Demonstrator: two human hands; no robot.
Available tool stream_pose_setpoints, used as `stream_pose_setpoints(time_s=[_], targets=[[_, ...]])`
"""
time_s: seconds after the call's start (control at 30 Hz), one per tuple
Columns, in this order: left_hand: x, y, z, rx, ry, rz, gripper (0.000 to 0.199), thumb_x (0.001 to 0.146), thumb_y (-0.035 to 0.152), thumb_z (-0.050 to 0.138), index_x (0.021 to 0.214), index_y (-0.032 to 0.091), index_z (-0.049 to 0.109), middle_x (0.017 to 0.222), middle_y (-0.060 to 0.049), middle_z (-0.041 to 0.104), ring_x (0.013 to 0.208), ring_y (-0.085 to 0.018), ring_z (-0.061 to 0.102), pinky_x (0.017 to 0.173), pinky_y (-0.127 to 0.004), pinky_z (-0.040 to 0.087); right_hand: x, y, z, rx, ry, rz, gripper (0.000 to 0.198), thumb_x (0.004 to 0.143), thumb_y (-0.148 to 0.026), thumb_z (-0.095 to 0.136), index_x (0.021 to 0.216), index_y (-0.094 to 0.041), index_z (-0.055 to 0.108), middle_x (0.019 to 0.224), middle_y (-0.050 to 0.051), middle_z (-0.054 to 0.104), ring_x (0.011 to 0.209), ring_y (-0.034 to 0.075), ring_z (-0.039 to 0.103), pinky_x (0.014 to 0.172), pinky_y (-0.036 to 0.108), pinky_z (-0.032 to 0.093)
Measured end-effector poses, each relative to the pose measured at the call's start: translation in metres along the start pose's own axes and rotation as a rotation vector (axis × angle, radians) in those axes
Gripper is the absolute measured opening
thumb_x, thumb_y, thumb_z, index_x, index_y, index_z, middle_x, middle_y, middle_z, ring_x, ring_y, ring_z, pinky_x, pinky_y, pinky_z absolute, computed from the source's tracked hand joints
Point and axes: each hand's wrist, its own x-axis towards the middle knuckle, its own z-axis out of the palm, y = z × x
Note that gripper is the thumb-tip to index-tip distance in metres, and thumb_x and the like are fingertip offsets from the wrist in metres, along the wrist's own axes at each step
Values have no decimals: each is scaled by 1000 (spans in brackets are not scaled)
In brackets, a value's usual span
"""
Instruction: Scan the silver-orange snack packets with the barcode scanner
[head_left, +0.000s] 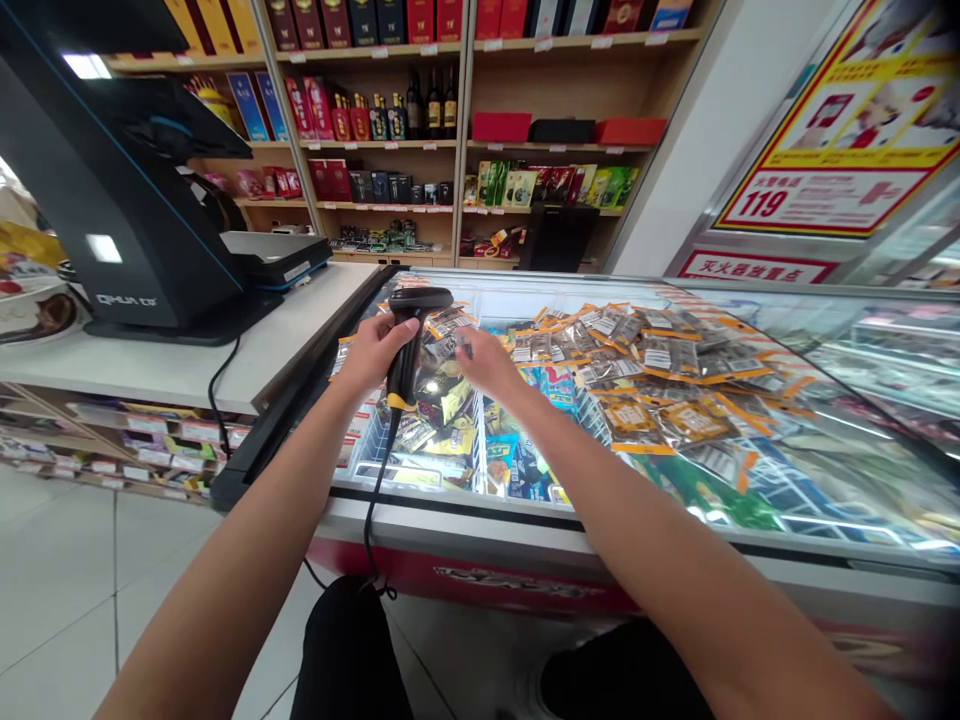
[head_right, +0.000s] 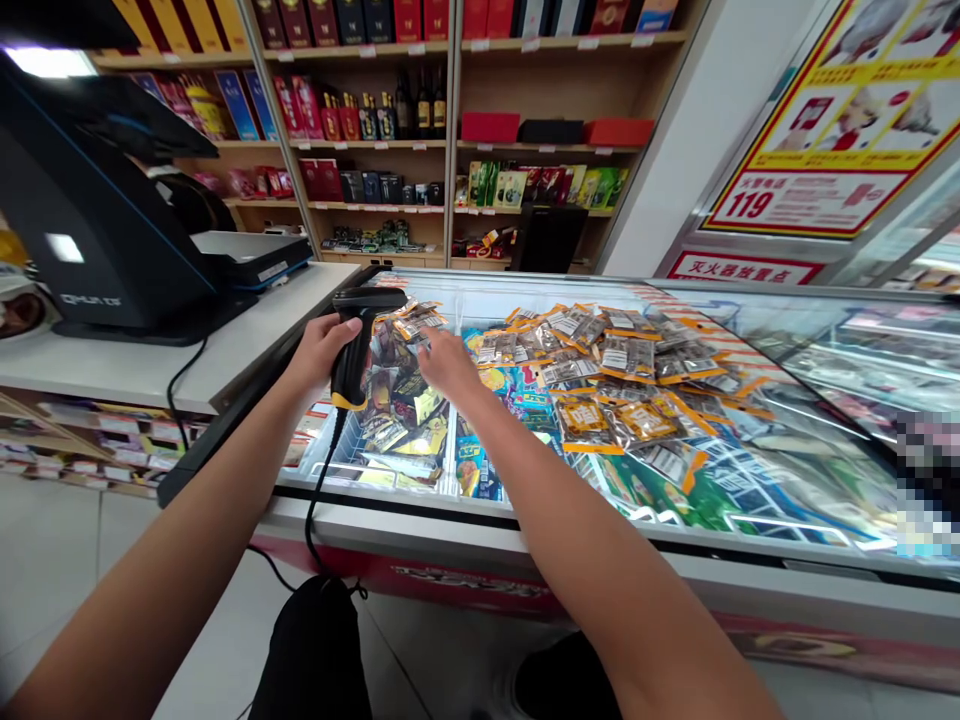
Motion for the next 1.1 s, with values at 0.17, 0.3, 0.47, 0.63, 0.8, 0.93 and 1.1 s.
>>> stream_pose_setpoints(time_s=[0.17, 0.3, 0.47, 0.63, 0.8, 0.93, 1.1], targets=[[0, 2, 1, 11, -1, 11, 44, 77, 62, 72, 77, 20, 59, 59, -1, 67, 44, -14, 60, 42, -24, 47, 17, -22, 25, -103, -92, 111, 66, 107, -59, 39, 169, -38, 38, 157, 15, 51, 144, 44, 41, 113, 61, 39], [0, 2, 0, 34, 2, 11, 44, 77, 63, 72, 77, 20, 59, 57, -1, 66, 44, -14, 60, 42, -25, 45, 32, -31, 29, -119, -179, 246, 72, 103, -71, 40, 168, -41, 39, 172, 15, 29, 154, 47, 29, 119, 66, 27], [-1, 1, -2, 25, 5, 17, 44, 79, 63, 71, 76, 21, 57, 59, -2, 67, 46, -15, 60, 44, -25, 47, 30, -31, 18, -64, -178, 208, 64, 101, -68, 49, 155, -35, 55, 174, 14, 25, 158, 47, 23, 120, 68, 26], [3, -4, -3, 32, -63, -30, 44, 80, 63, 71, 78, 21, 59, 58, -1, 66, 46, -15, 60, 45, -26, 47, 8, -8, -9, -52, -369, 110, 59, 103, -63, 53, 153, -33, 57, 173, 11, 32, 160, 49, 20, 122, 68, 25], [4, -9, -3, 73, -85, -63, 50, 78, 68, 75, 79, 19, 61, 63, -2, 66, 52, -15, 63, 49, -25, 47, -19, 11, -29, -12, -343, -62, 42, 106, -47, 56, 144, -32, 65, 164, 8, 48, 155, 38, 36, 126, 54, 25], [1, -9, 4, 145, -125, -40, 56, 82, 74, 69, 79, 19, 61, 66, -3, 66, 55, -15, 62, 50, -25, 46, -20, 1, -45, 259, -244, -62, 29, 106, -37, 54, 120, -22, 75, 138, 11, 70, 133, 30, 59, 115, 41, 42], [1, -14, 14, 196, -119, 21, 64, 87, 81, 58, 75, 18, 63, 67, -4, 67, 57, -15, 61, 50, -25, 44, -15, -19, -55, 790, -200, 254, 34, 105, -37, 45, 106, -18, 73, 111, 11, 79, 86, 22, 71, 81, 33, 55]])
